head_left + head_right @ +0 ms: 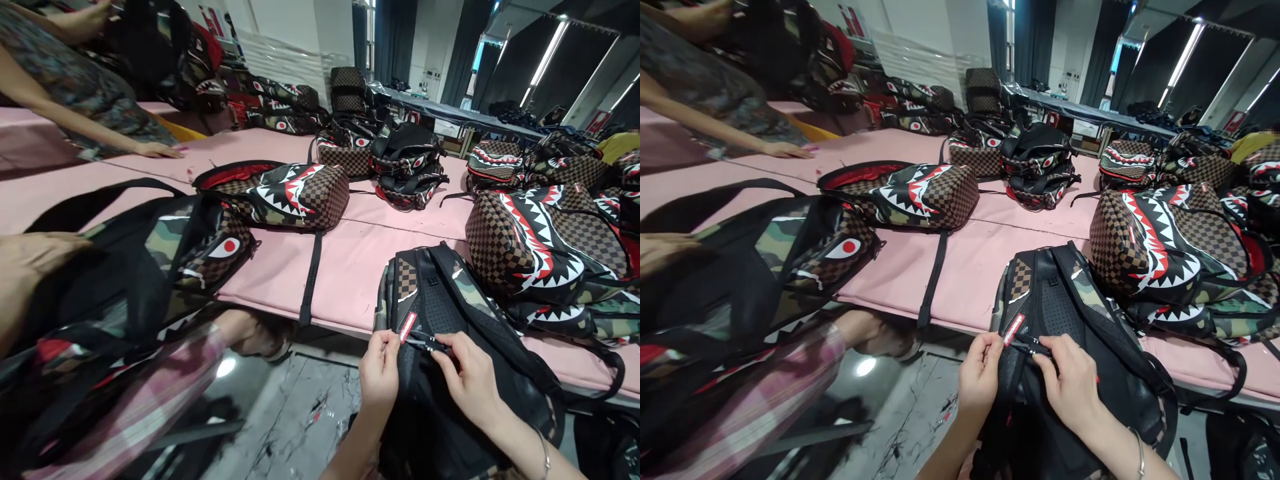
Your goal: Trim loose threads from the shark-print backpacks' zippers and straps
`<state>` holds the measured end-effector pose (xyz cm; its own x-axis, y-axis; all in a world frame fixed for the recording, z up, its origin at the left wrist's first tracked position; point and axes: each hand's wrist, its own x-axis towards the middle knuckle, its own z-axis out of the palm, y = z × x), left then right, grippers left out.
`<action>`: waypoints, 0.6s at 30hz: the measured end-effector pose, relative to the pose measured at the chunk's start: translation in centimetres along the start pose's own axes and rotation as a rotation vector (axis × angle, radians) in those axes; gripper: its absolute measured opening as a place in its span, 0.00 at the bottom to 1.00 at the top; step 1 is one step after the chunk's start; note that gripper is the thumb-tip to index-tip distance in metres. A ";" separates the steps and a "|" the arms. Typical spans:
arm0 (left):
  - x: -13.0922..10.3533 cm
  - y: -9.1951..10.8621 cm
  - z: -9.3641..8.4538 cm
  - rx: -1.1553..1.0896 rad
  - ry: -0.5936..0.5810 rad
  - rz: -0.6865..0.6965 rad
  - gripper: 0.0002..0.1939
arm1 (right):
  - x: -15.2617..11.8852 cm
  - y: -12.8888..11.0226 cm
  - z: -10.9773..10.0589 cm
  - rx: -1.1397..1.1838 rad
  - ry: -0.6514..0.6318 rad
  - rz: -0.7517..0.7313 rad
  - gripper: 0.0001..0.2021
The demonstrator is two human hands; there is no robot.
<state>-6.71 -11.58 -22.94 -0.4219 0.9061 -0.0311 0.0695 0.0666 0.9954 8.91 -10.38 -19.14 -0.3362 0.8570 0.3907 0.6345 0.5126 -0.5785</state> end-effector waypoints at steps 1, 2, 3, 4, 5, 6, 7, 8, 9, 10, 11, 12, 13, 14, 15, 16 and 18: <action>0.0 0.1 0.1 0.003 -0.003 0.006 0.10 | -0.2 -0.1 0.0 -0.058 -0.003 -0.045 0.08; -0.1 0.2 0.2 0.012 -0.006 0.017 0.10 | -0.3 -0.1 0.0 -0.113 -0.006 -0.081 0.08; -0.2 0.4 0.3 0.029 -0.009 0.030 0.10 | -0.4 -0.2 0.1 -0.168 -0.007 -0.109 0.08; -0.2 0.6 0.3 0.049 -0.010 0.043 0.10 | -0.4 -0.4 0.3 -0.220 -0.006 -0.129 0.09; -0.3 0.7 0.3 0.072 -0.012 0.056 0.10 | -0.4 -0.5 0.4 -0.271 0.001 -0.142 0.10; -0.4 0.8 0.3 0.092 -0.011 0.067 0.10 | -0.3 -0.7 0.6 -0.318 0.010 -0.151 0.11; -0.5 0.8 0.3 0.110 -0.007 0.075 0.10 | -0.3 -0.9 0.7 -0.358 0.018 -0.159 0.11; -0.5 0.8 0.3 0.123 -0.002 0.079 0.10 | -0.2 -1.0 0.9 -0.388 0.025 -0.169 0.12; -0.6 0.7 0.3 0.127 0.006 0.078 0.10 | -0.2 -1.2 1.0 -0.409 0.030 -0.180 0.12; -0.7 0.6 0.3 0.122 0.020 0.072 0.11 | -0.2 -1.3 1.1 -0.420 0.035 -0.191 0.12; -0.7 0.5 0.4 0.103 0.043 0.060 0.11 | -0.2 -1.3 1.2 -0.423 0.042 -0.200 0.12; -0.8 0.3 0.6 0.065 0.067 0.041 0.12 | -0.2 -1.2 1.3 -0.420 0.049 -0.205 0.12; -0.8 0.2 0.7 0.004 0.085 0.007 0.12 | -0.3 -1.1 1.3 -0.410 0.057 -0.206 0.12; -0.8 0.1 0.9 -0.082 0.096 -0.039 0.13 | -0.3 -1.0 1.4 -0.390 0.064 -0.201 0.12; -0.8 0.1 1.0 -0.181 0.105 -0.091 0.15 | -0.4 -0.8 1.4 -0.354 0.070 -0.191 0.11; -0.7 0.0 1.0 -0.281 0.118 -0.135 0.15 | -0.5 -0.6 1.3 -0.301 0.075 -0.175 0.11; -0.5 -0.1 0.4 -0.421 0.180 -0.160 0.16 | -0.8 -0.1 0.7 -0.166 0.078 -0.126 0.09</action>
<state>-6.13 -11.81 -23.11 -0.5496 0.8092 -0.2075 -0.3651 -0.0093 0.9309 8.61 -11.06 -19.90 -0.3695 0.7766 0.5102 0.6991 0.5940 -0.3979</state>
